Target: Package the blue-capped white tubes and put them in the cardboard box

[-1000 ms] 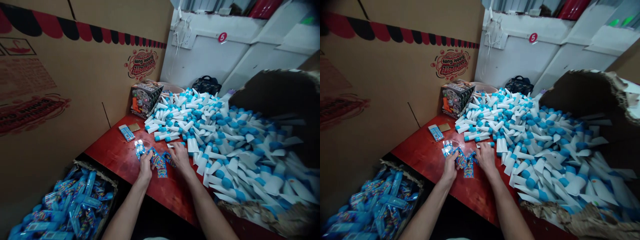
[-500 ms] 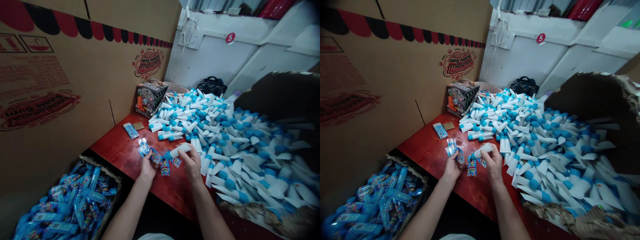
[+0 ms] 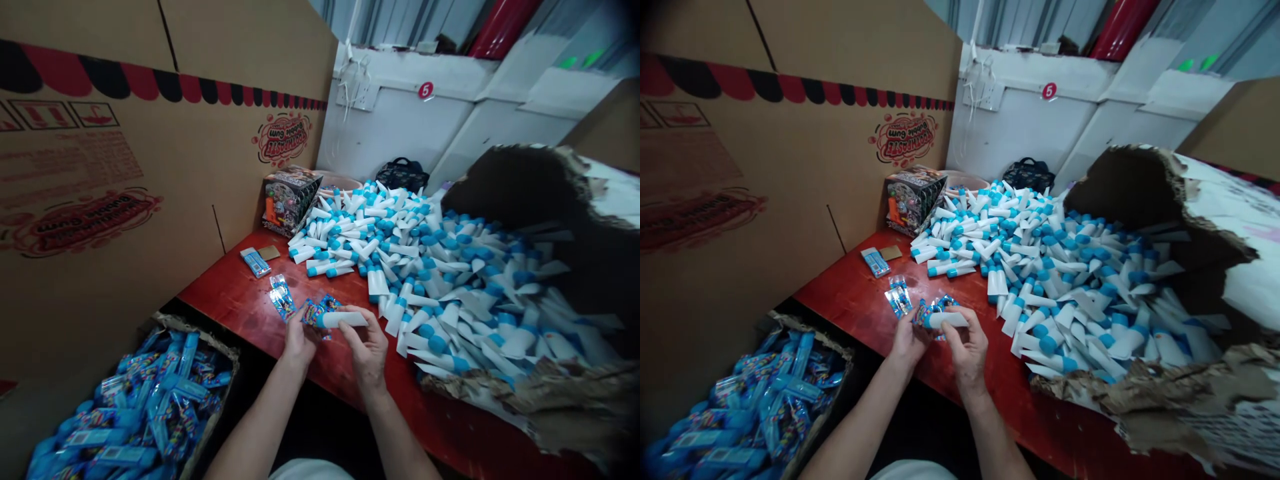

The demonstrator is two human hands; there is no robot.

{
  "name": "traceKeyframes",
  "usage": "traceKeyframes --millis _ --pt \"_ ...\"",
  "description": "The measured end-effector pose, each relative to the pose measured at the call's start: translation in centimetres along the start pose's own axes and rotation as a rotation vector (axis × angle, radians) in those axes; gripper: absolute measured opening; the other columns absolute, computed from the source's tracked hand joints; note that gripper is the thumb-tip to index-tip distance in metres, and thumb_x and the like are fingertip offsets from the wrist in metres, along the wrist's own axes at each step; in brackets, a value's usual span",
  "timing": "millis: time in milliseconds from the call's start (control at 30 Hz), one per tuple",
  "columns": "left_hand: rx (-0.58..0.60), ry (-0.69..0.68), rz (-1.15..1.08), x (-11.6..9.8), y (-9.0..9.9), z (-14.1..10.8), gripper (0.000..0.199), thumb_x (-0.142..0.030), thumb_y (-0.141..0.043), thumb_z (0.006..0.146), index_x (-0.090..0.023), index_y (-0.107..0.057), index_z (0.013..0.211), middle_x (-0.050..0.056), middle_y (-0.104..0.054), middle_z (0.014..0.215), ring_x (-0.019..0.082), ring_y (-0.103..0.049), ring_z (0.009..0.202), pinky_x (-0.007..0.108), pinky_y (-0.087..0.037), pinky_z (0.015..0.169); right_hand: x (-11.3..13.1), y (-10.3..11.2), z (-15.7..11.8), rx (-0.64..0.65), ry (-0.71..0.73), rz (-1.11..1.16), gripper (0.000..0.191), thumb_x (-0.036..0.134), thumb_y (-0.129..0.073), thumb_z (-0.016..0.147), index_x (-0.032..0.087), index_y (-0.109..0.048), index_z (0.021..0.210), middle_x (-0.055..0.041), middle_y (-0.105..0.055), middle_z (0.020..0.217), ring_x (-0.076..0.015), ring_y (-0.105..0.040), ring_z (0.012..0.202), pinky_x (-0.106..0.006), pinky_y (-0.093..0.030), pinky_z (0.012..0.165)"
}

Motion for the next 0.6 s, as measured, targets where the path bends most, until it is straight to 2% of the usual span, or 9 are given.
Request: traceKeyframes --millis 233,367,500,600 --pt "0.049 -0.005 0.001 0.8 0.1 -1.4 0.02 -0.025 -0.045 0.087 -0.014 -0.059 0.078 0.008 -0.068 0.066 0.022 -0.064 0.056 0.033 -0.05 0.048 -0.9 0.5 -1.3 -0.119 -0.005 -0.001 0.024 0.027 -0.067 0.077 0.02 -0.061 0.098 -0.0049 -0.067 0.097 -0.02 -0.064 0.086 -0.032 -0.052 0.077" --pt "-0.02 -0.051 -0.023 0.7 0.6 -1.7 0.012 -0.019 -0.051 0.084 -0.015 -0.058 0.075 0.003 -0.066 0.062 0.019 -0.062 0.053 0.033 -0.05 0.049 -1.8 1.4 -1.5 -0.173 -0.029 -0.041 0.026 0.033 -0.064 0.077 0.018 -0.06 0.098 -0.006 -0.067 0.094 -0.0203 -0.064 0.082 -0.032 -0.052 0.074" --pt "-0.023 -0.19 -0.093 0.2 1.2 -1.5 0.003 -0.012 -0.061 0.076 -0.015 -0.06 0.075 0.0 -0.065 0.065 0.013 -0.06 0.053 0.027 -0.049 0.053 -4.4 3.4 -0.1 -0.192 -0.088 -0.209 0.033 0.039 -0.064 0.073 0.017 -0.061 0.098 -0.0057 -0.067 0.09 -0.021 -0.063 0.078 -0.033 -0.051 0.073" --pt "0.013 -0.295 -0.075 0.2 1.6 -1.6 0.01 -0.014 -0.07 0.068 -0.015 -0.064 0.076 -0.001 -0.066 0.069 0.011 -0.06 0.058 0.024 -0.048 0.058 -7.0 5.4 1.3 -0.188 -0.158 -0.411 0.042 0.046 -0.061 0.07 0.016 -0.062 0.1 -0.0072 -0.068 0.088 -0.0247 -0.062 0.08 -0.038 -0.051 0.073"
Point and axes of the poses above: each hand's wrist, its own z-axis towards the middle knuckle, its own y-axis out of the back of the hand, x = y × z, the point moved 1 cm from there along z, towards the middle knuckle
